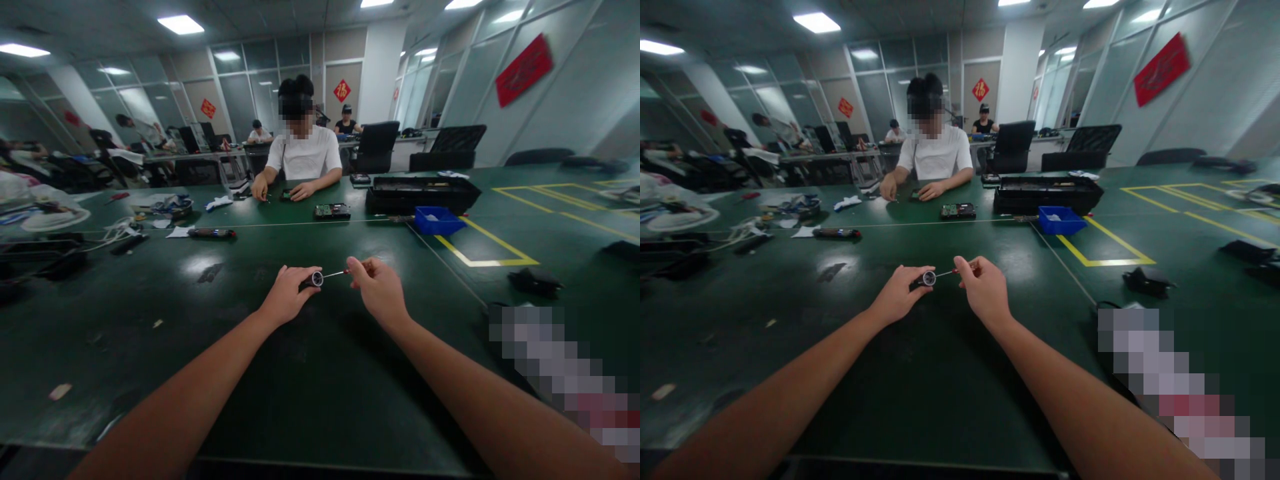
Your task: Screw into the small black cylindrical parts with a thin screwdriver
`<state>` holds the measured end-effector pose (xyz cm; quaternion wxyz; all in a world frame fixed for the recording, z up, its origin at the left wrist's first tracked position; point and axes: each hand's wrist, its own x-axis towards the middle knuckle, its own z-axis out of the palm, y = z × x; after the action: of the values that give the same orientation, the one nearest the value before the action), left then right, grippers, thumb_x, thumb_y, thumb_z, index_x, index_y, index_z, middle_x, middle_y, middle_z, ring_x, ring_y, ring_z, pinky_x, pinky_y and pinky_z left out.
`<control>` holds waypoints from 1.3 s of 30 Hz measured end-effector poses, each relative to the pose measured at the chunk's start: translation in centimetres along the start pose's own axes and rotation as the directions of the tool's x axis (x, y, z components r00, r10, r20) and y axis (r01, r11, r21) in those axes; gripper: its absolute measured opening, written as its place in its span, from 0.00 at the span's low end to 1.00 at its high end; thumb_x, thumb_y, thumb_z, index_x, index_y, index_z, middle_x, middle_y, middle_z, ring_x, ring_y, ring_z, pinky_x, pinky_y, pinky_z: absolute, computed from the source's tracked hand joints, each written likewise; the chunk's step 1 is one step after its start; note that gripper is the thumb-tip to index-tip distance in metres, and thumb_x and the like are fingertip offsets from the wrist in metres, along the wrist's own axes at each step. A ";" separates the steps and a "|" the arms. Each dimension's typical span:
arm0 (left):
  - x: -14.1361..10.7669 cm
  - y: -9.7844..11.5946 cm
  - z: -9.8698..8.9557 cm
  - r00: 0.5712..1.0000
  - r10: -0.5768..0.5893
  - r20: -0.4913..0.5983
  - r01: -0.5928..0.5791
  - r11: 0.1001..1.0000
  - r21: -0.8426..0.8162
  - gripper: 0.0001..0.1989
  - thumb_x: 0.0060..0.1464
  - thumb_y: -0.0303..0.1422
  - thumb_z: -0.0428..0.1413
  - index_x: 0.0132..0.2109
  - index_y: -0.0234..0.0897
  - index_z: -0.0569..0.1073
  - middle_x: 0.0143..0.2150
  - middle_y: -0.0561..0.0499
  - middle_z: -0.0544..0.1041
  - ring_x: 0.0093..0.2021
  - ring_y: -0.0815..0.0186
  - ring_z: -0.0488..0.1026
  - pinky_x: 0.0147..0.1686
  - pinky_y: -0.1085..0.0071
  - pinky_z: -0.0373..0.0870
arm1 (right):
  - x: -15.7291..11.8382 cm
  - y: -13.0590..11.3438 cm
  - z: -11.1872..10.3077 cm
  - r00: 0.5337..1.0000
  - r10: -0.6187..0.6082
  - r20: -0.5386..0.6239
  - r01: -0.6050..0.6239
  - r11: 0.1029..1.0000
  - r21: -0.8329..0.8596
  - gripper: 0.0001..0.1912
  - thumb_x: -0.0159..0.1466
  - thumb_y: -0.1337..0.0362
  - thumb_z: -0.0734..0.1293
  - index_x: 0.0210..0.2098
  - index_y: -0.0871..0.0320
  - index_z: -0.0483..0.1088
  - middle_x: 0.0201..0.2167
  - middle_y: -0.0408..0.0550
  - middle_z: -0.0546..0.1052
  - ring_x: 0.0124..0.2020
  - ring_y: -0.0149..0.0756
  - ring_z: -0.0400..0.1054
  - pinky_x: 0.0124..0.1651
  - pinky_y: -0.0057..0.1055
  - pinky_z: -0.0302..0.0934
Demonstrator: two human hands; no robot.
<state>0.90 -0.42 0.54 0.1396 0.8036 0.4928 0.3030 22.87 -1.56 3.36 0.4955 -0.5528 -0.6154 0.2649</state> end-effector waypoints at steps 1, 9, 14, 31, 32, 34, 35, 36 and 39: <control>0.0 0.0 0.0 1.000 -0.003 0.001 0.003 1.000 0.002 0.21 0.62 0.35 0.59 0.62 0.47 0.71 0.59 0.48 0.76 0.61 0.56 0.69 0.68 0.43 0.45 | 0.0 -0.1 -0.1 1.000 -0.016 -0.012 0.015 0.997 -0.073 0.25 0.65 0.40 0.64 0.25 0.54 0.71 0.18 0.44 0.74 0.22 0.36 0.67 0.30 0.35 0.58; -0.1 -0.2 0.0 1.000 0.001 0.016 -0.001 1.000 0.021 0.20 0.62 0.35 0.59 0.61 0.47 0.71 0.57 0.49 0.77 0.60 0.56 0.70 0.67 0.44 0.47 | -0.2 -0.4 0.0 0.994 -0.109 0.021 0.111 0.981 -0.157 0.21 0.66 0.44 0.66 0.27 0.54 0.72 0.20 0.43 0.76 0.22 0.35 0.68 0.29 0.33 0.57; 0.1 -0.4 0.1 1.000 0.016 0.015 -0.017 1.000 0.017 0.21 0.62 0.34 0.59 0.61 0.45 0.72 0.56 0.48 0.77 0.57 0.56 0.71 0.65 0.50 0.55 | 0.0 -0.3 -0.1 0.987 -0.127 0.103 0.138 0.985 -0.106 0.15 0.66 0.50 0.66 0.36 0.55 0.73 0.26 0.45 0.78 0.27 0.37 0.73 0.33 0.34 0.62; 0.0 -0.5 0.0 0.999 0.034 0.033 -0.035 0.999 0.013 0.20 0.62 0.34 0.59 0.61 0.45 0.72 0.54 0.47 0.78 0.56 0.55 0.72 0.64 0.50 0.56 | -0.2 -0.1 0.3 0.988 -0.059 0.146 0.070 0.995 -0.072 0.16 0.69 0.52 0.62 0.47 0.55 0.73 0.24 0.42 0.75 0.24 0.37 0.70 0.31 0.35 0.61; 0.0 -0.6 0.1 0.999 0.035 0.038 -0.036 0.999 0.014 0.20 0.62 0.34 0.59 0.61 0.45 0.72 0.54 0.47 0.78 0.56 0.55 0.72 0.64 0.50 0.56 | -0.2 -0.1 0.3 0.987 -0.082 0.140 0.089 0.995 -0.050 0.16 0.68 0.54 0.63 0.50 0.55 0.71 0.27 0.43 0.76 0.26 0.37 0.71 0.32 0.35 0.62; 0.0 -0.7 0.2 0.998 0.035 0.046 -0.036 0.999 0.014 0.21 0.62 0.33 0.59 0.61 0.45 0.72 0.54 0.47 0.78 0.56 0.56 0.72 0.64 0.50 0.57 | -0.4 -0.2 0.4 0.982 -0.122 0.142 0.128 0.991 -0.027 0.15 0.66 0.56 0.65 0.51 0.54 0.70 0.30 0.44 0.77 0.29 0.38 0.71 0.34 0.35 0.62; 0.0 -0.8 0.2 0.998 0.035 0.050 -0.035 0.999 0.015 0.21 0.61 0.33 0.59 0.61 0.45 0.72 0.54 0.48 0.78 0.56 0.56 0.72 0.63 0.51 0.57 | -0.5 -0.2 0.4 0.980 -0.131 0.150 0.136 0.991 -0.023 0.14 0.66 0.56 0.65 0.49 0.54 0.70 0.31 0.44 0.77 0.30 0.38 0.71 0.34 0.35 0.62; 0.0 -0.8 0.2 0.998 0.034 0.052 -0.034 0.999 0.016 0.21 0.61 0.33 0.60 0.61 0.45 0.72 0.54 0.48 0.78 0.55 0.56 0.72 0.63 0.51 0.58 | -0.5 -0.3 0.4 0.979 -0.129 0.158 0.135 0.991 -0.023 0.12 0.67 0.56 0.64 0.47 0.54 0.71 0.31 0.44 0.77 0.30 0.38 0.71 0.34 0.34 0.61; 0.1 -0.9 0.3 0.998 0.027 0.050 -0.028 1.000 0.014 0.21 0.61 0.32 0.60 0.60 0.45 0.72 0.53 0.48 0.78 0.55 0.56 0.72 0.61 0.52 0.60 | -0.6 -0.3 0.5 0.984 -0.091 0.152 0.091 0.996 0.006 0.13 0.69 0.54 0.59 0.44 0.53 0.71 0.28 0.44 0.75 0.28 0.37 0.68 0.33 0.34 0.60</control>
<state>0.42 0.13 -0.13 0.1416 0.8186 0.4804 0.2812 22.23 -2.09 3.19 0.4583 -0.5025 -0.6763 0.2829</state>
